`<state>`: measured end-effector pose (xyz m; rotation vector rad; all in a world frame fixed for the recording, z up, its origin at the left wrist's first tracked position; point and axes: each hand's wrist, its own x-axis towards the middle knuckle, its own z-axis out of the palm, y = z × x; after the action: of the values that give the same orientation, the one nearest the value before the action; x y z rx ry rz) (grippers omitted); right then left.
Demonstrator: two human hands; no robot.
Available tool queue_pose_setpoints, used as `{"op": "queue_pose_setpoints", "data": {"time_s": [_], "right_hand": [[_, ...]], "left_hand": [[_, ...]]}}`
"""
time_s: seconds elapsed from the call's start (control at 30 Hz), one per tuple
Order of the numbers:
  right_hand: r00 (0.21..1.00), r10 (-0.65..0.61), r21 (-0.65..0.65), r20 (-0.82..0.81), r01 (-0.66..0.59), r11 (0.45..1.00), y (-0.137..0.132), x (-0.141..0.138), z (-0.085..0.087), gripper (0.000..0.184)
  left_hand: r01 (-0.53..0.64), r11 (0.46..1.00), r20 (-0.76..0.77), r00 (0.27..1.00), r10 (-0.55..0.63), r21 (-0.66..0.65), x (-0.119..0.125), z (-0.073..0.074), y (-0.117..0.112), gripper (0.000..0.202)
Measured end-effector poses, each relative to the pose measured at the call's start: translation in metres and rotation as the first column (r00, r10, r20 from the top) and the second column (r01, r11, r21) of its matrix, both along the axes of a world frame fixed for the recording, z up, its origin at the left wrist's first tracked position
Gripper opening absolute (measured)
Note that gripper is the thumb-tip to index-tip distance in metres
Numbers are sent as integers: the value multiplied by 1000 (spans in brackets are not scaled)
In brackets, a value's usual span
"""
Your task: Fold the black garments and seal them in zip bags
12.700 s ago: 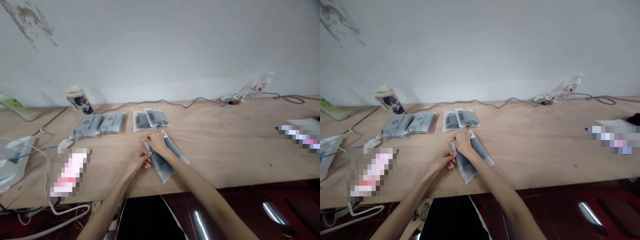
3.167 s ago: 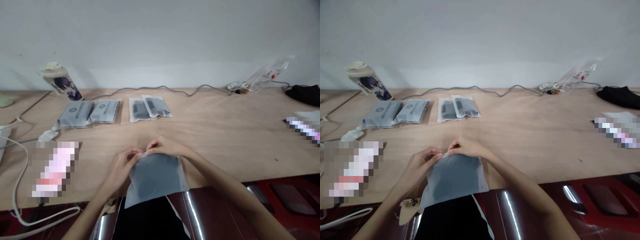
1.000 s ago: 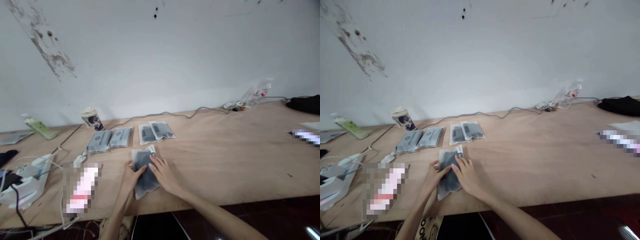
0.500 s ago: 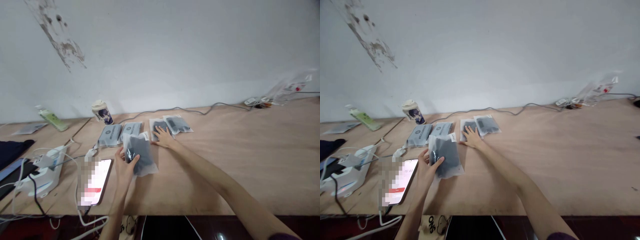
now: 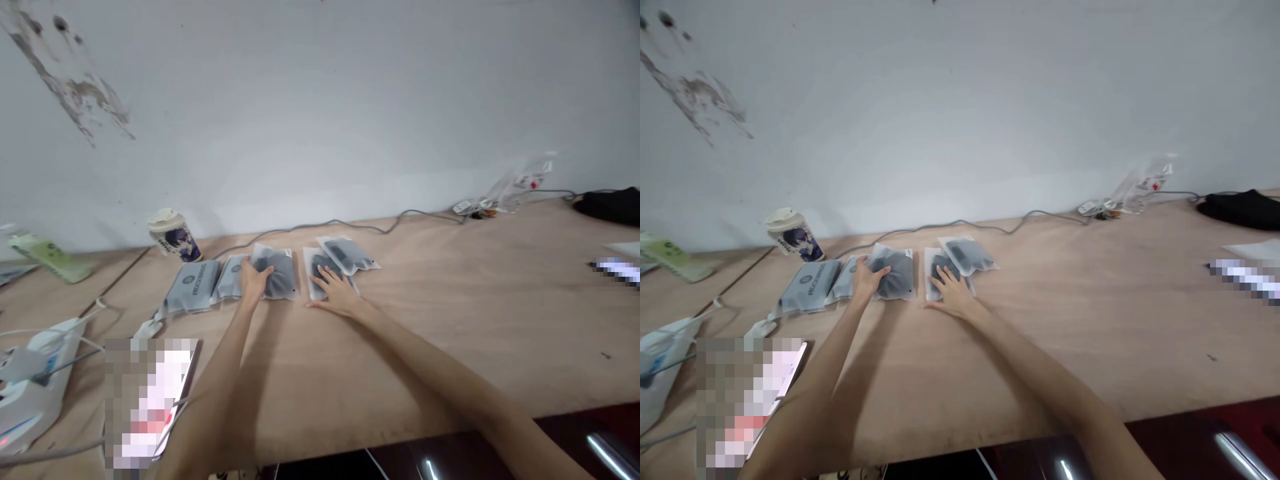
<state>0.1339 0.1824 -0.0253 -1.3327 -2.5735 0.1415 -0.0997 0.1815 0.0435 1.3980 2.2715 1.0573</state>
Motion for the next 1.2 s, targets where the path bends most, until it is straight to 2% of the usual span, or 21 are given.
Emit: {"op": "queue_pose_setpoints", "data": {"time_s": [0.1, 0.17, 0.23, 0.3, 0.33, 0.4, 0.47, 0.5, 0.53, 0.6, 0.7, 0.83, 0.93, 1.1, 1.2], "right_hand": [[1000, 15, 41, -11, -14, 999, -9, 16, -2, 87], [998, 31, 91, -49, -26, 995, -14, 21, -3, 84], [992, 86, 154, -93, -71, 985, -19, 22, -3, 67], [979, 162, 208, -121, -135, 969, -23, 20, -3, 39], [973, 191, 231, -130, -157, 960, -25, 19, -3, 31], [966, 210, 280, -152, -162, 946, -31, 19, -4, 28], [961, 223, 341, -164, -156, 927, -40, 21, -6, 26], [957, 240, 370, -161, -166, 914, -45, 23, -7, 25], [952, 263, 396, -154, -185, 899, -52, 25, -8, 25], [941, 311, 443, -134, -224, 868, -67, 30, -9, 26], [937, 328, 490, -117, -233, 840, -92, 36, -6, 30], [945, 300, 536, -128, -189, 823, -120, 42, 1, 30], [937, 324, 567, -128, -199, 800, -133, 44, 9, 29], [928, 351, 519, -127, -240, 821, -153, 45, 24, 31], [926, 358, 506, -115, -256, 824, -170, 45, 26, 30]], "left_hand": [[44, 998, -158, 986, -50, -38, 9, -1, 5, 66], [63, 998, -331, 941, -70, -31, 16, 3, 2, 54], [72, 997, -483, 874, -58, 11, 25, 8, -7, 41], [126, 989, -544, 837, -66, 75, 35, 11, -22, 34], [175, 980, -526, 845, -100, 95, 41, 11, -32, 32], [292, 954, -386, 890, -243, 73, 55, 6, -55, 28], [395, 917, -72, 915, -398, -44, 69, -5, -79, 34], [428, 897, 130, 901, -415, -106, 76, -12, -89, 38], [445, 882, 309, 870, -384, -157, 83, -18, -99, 40], [467, 857, 503, 806, -311, -218, 95, -27, -113, 43], [483, 843, 547, 784, -295, -237, 104, -33, -125, 44], [501, 836, 553, 772, -314, -225, 107, -31, -137, 44], [519, 828, 549, 764, -338, -212, 109, -30, -148, 44], [514, 842, 519, 771, -369, -165, 114, -34, -163, 39], [476, 868, 487, 796, -358, -140, 112, -37, -160, 38]]}}
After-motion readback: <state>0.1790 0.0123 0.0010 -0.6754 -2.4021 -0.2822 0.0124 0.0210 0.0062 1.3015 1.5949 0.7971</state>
